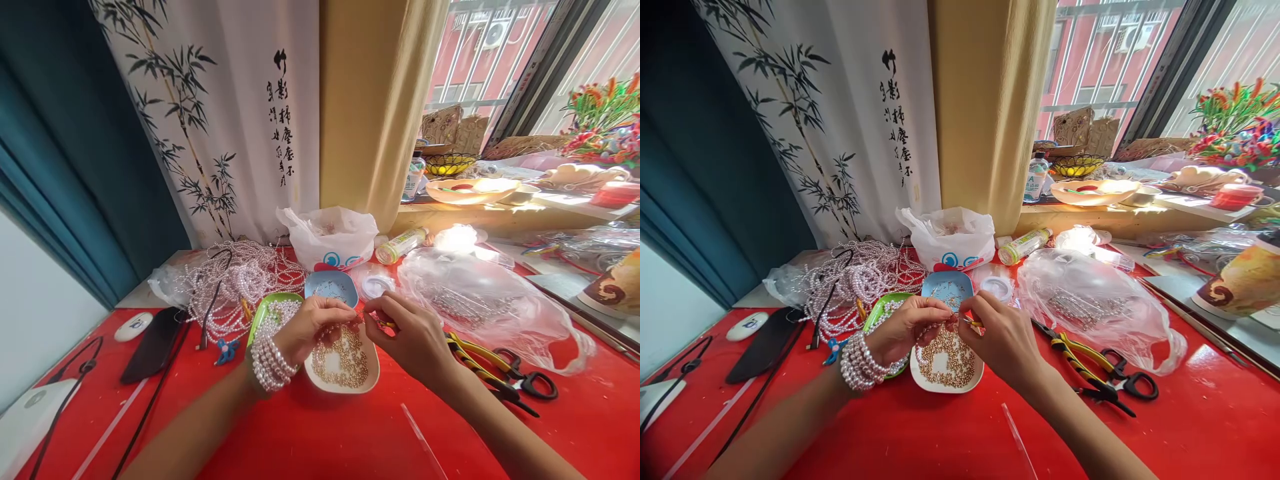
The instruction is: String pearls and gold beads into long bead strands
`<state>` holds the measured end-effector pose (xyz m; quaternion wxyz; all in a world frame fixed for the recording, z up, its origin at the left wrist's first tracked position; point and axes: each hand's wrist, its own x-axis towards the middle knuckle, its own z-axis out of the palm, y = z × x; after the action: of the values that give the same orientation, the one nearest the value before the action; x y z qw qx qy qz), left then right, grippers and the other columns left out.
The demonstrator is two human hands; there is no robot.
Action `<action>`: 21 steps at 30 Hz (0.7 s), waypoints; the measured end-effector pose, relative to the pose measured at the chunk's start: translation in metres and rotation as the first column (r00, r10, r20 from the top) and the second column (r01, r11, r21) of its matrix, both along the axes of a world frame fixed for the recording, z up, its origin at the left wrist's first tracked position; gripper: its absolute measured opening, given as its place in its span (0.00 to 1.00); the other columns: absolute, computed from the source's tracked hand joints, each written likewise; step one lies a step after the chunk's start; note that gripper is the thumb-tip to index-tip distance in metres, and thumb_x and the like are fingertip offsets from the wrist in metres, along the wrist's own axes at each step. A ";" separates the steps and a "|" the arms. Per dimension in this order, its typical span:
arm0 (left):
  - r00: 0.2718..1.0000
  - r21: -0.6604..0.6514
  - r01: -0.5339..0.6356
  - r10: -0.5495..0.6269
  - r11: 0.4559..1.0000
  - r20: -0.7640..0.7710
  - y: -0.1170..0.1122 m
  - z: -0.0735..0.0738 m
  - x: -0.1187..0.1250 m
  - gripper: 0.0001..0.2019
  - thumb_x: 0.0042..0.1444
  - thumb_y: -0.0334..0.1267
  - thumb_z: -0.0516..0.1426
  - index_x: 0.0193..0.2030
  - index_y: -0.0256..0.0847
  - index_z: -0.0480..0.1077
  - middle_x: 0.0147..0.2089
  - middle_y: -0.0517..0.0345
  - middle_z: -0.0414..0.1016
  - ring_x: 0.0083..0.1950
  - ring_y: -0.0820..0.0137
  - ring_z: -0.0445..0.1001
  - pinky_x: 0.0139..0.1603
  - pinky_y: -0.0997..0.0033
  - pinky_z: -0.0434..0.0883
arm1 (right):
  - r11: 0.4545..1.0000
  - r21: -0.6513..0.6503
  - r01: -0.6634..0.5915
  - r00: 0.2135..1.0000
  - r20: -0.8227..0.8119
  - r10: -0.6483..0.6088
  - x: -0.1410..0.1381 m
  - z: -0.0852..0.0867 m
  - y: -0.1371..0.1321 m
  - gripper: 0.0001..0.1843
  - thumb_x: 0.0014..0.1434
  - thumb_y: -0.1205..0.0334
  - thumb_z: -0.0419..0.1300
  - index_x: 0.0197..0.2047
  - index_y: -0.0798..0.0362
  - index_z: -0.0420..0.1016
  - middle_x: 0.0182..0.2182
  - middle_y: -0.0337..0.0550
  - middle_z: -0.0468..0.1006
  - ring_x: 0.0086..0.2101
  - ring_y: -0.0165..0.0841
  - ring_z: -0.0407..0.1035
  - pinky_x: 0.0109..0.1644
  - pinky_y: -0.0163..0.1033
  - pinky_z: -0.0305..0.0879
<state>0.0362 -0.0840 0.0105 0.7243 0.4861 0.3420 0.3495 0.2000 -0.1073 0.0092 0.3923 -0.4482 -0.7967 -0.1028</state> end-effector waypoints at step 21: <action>0.992 0.027 0.092 -0.090 0.995 -0.092 -0.006 -0.009 0.006 0.06 0.44 0.33 0.54 0.20 0.34 0.66 0.18 0.63 0.64 0.14 0.84 0.52 0.15 0.78 0.47 | 0.997 -0.066 0.027 0.996 0.092 -0.020 0.009 -0.009 -0.014 0.06 0.51 0.66 0.52 0.27 0.53 0.69 0.21 0.37 0.71 0.20 0.23 0.62 0.22 0.28 0.52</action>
<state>0.0423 -0.0900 0.0017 0.7155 0.5279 0.3464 0.2991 0.2090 -0.1209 0.0007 0.3387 -0.4654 -0.8115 -0.1008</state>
